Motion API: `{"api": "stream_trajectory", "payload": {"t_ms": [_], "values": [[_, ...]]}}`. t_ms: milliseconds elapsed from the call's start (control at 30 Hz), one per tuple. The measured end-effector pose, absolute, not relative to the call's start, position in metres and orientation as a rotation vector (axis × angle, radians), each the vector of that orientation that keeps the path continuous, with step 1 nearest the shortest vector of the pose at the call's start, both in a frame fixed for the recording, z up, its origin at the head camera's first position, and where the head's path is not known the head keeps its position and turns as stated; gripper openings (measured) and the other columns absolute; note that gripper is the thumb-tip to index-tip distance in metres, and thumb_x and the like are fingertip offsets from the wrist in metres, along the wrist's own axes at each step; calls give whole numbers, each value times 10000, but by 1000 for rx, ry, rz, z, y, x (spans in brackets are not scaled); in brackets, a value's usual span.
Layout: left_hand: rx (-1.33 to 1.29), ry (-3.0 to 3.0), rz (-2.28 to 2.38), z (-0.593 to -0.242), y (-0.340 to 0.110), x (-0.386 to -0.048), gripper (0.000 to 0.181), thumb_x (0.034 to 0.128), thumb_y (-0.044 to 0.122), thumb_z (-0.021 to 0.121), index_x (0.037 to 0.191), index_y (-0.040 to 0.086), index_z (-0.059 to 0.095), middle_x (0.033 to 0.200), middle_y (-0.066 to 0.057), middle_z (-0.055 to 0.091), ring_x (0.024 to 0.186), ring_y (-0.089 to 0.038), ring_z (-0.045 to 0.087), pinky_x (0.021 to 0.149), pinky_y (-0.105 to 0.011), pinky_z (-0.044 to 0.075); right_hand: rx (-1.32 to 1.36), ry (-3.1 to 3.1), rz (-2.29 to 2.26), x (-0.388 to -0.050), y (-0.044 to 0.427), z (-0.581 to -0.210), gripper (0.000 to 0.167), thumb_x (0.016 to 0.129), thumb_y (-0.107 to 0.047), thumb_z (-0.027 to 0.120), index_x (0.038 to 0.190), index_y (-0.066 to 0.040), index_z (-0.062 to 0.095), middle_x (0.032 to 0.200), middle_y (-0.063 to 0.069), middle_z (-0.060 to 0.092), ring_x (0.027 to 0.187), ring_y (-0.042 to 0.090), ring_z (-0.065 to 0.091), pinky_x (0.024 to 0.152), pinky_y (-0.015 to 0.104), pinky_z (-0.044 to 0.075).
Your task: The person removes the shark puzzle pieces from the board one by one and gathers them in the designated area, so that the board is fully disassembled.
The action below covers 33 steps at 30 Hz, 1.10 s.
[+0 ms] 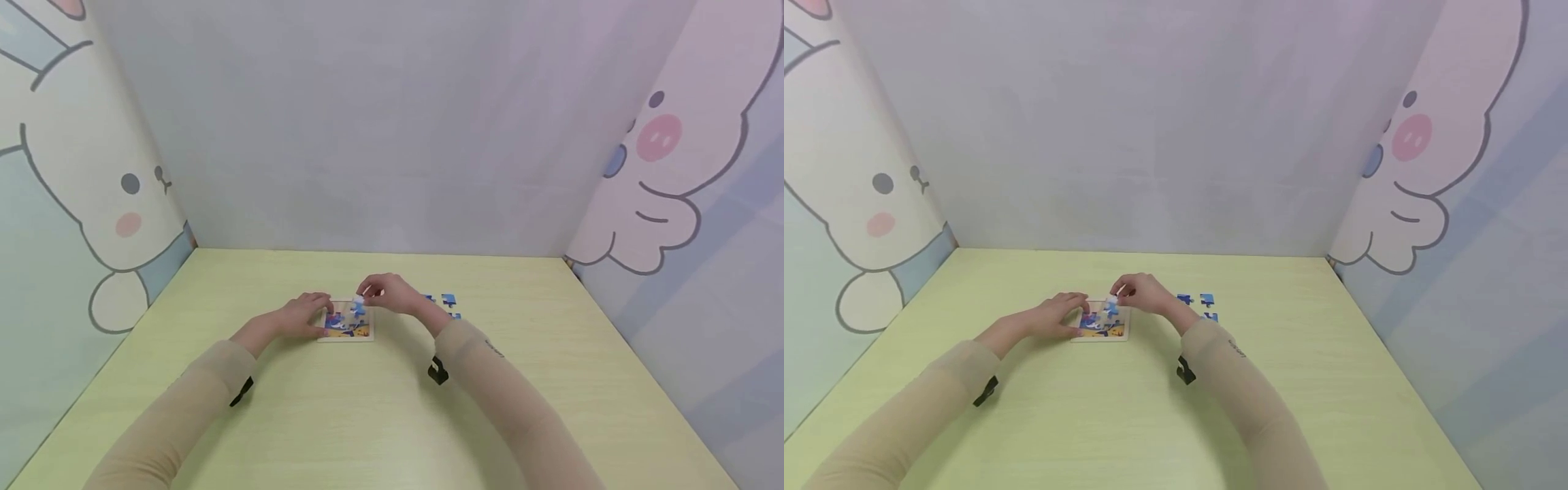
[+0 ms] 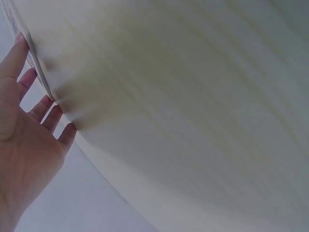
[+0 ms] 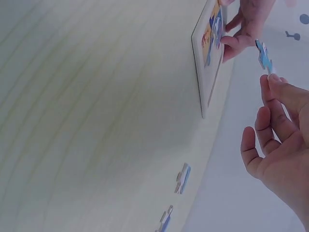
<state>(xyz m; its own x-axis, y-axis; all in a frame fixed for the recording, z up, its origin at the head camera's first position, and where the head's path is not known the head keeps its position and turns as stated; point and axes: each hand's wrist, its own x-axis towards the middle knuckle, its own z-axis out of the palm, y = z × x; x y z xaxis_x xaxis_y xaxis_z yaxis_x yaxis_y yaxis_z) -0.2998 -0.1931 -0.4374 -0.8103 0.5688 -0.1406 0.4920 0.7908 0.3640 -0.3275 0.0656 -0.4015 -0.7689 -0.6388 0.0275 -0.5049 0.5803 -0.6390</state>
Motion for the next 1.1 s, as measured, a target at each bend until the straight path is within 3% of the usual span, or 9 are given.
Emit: {"api": "stream_trajectory", "payload": {"t_ms": [1100], "values": [[874,2762,432,-442,-195,-302,397,873,395,656,1185,199,508,1493,-213,305,1360,-454,253,1040,-663,236,-972,2598,-896,-317,156,-397,143,882,-103,661,1018,-144,676,899,-37,648,823,106,569,729,256,501]]}}
